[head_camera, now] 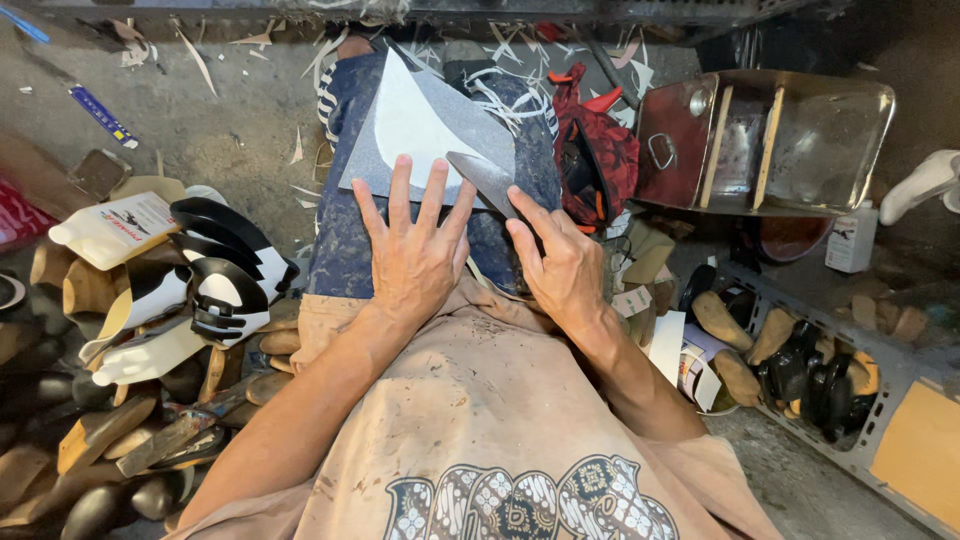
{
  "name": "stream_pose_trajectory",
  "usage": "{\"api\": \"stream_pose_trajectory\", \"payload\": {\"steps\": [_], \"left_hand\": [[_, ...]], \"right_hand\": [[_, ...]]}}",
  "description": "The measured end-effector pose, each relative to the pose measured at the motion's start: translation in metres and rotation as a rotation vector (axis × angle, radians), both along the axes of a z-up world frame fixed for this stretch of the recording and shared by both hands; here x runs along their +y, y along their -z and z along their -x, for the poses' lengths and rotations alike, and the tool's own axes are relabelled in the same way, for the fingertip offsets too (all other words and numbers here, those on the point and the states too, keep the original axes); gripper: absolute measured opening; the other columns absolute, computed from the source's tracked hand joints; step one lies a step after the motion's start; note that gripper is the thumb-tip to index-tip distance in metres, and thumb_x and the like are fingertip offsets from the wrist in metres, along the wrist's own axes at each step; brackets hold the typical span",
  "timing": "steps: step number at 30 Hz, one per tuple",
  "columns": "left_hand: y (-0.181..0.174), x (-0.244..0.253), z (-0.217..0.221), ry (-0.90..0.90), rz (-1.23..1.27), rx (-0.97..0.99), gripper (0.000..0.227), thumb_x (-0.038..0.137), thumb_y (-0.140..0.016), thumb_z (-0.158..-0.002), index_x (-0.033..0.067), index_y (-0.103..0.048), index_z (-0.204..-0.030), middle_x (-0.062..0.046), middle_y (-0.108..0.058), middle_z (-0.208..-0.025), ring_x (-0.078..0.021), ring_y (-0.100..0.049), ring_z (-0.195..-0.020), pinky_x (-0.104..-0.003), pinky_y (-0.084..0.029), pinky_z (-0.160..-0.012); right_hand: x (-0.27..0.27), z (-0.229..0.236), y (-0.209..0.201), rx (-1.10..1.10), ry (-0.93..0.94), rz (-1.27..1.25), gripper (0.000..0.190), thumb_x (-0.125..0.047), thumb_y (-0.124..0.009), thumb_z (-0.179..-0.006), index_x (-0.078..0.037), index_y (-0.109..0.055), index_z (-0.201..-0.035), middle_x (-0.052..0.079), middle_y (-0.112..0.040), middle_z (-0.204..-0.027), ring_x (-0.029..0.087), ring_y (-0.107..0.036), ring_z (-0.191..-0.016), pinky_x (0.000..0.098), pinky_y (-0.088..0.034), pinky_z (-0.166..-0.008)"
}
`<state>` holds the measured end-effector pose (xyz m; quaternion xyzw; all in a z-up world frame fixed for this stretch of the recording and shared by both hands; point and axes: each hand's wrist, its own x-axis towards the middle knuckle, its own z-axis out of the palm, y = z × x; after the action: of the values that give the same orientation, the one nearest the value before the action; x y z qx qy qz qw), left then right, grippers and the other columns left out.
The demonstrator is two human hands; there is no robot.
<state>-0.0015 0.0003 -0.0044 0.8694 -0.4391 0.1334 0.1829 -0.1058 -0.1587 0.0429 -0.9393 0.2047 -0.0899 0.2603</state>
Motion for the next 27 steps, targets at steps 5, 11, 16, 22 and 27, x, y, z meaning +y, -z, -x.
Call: {"api": "stream_pose_trajectory", "payload": {"steps": [5, 11, 16, 22, 27], "left_hand": [[0.001, -0.003, -0.001, -0.011, 0.038, 0.004, 0.039, 0.021, -0.059, -0.095, 0.0187, -0.068, -0.133, -0.019, -0.058, -0.144, -0.0503, -0.045, -0.137, -0.081, -0.028, -0.105], [0.004, 0.0, 0.002, -0.007, 0.025, -0.003, 0.038, 0.023, -0.06, -0.094, 0.0197, -0.069, -0.131, -0.017, -0.059, -0.143, -0.0488, -0.045, -0.138, -0.08, -0.026, -0.107], [0.001, 0.0, 0.003, -0.017, 0.013, 0.019, 0.04, 0.023, -0.059, -0.095, 0.0198, -0.068, -0.134, -0.016, -0.058, -0.144, -0.0474, -0.045, -0.139, -0.079, -0.026, -0.109], [0.006, 0.002, 0.005, 0.033, 0.013, 0.034, 0.045, 0.024, -0.058, -0.094, 0.0193, -0.065, -0.138, -0.013, -0.059, -0.144, -0.0414, -0.048, -0.138, -0.072, -0.028, -0.113], [0.001, 0.003, 0.005, 0.047, 0.009, 0.062, 0.046, 0.025, -0.057, -0.095, 0.0207, -0.063, -0.14, -0.014, -0.057, -0.147, -0.0446, -0.045, -0.14, -0.075, -0.023, -0.113]], "right_hand": [[-0.003, -0.004, 0.004, -0.012, -0.026, 0.007, 0.03, -0.033, -0.06, -0.105, -0.029, -0.07, -0.133, 0.008, -0.059, -0.072, 0.034, -0.067, -0.065, 0.0425, -0.055, -0.057], [-0.004, -0.013, 0.013, -0.015, -0.038, 0.026, 0.029, -0.036, -0.061, -0.104, -0.032, -0.07, -0.131, 0.007, -0.057, -0.07, 0.035, -0.067, -0.065, 0.045, -0.055, -0.056], [-0.004, -0.013, 0.018, -0.011, -0.049, 0.051, 0.03, -0.036, -0.061, -0.104, -0.032, -0.07, -0.133, 0.007, -0.058, -0.071, 0.036, -0.068, -0.066, 0.0457, -0.055, -0.055], [-0.001, -0.017, 0.015, -0.037, -0.032, 0.057, 0.03, -0.037, -0.06, -0.104, -0.032, -0.07, -0.132, 0.007, -0.058, -0.071, 0.036, -0.068, -0.065, 0.047, -0.055, -0.055], [-0.007, -0.01, 0.01, 0.012, -0.031, 0.041, 0.03, -0.036, -0.061, -0.104, -0.033, -0.07, -0.132, 0.007, -0.058, -0.07, 0.036, -0.068, -0.066, 0.0455, -0.055, -0.056]]}}
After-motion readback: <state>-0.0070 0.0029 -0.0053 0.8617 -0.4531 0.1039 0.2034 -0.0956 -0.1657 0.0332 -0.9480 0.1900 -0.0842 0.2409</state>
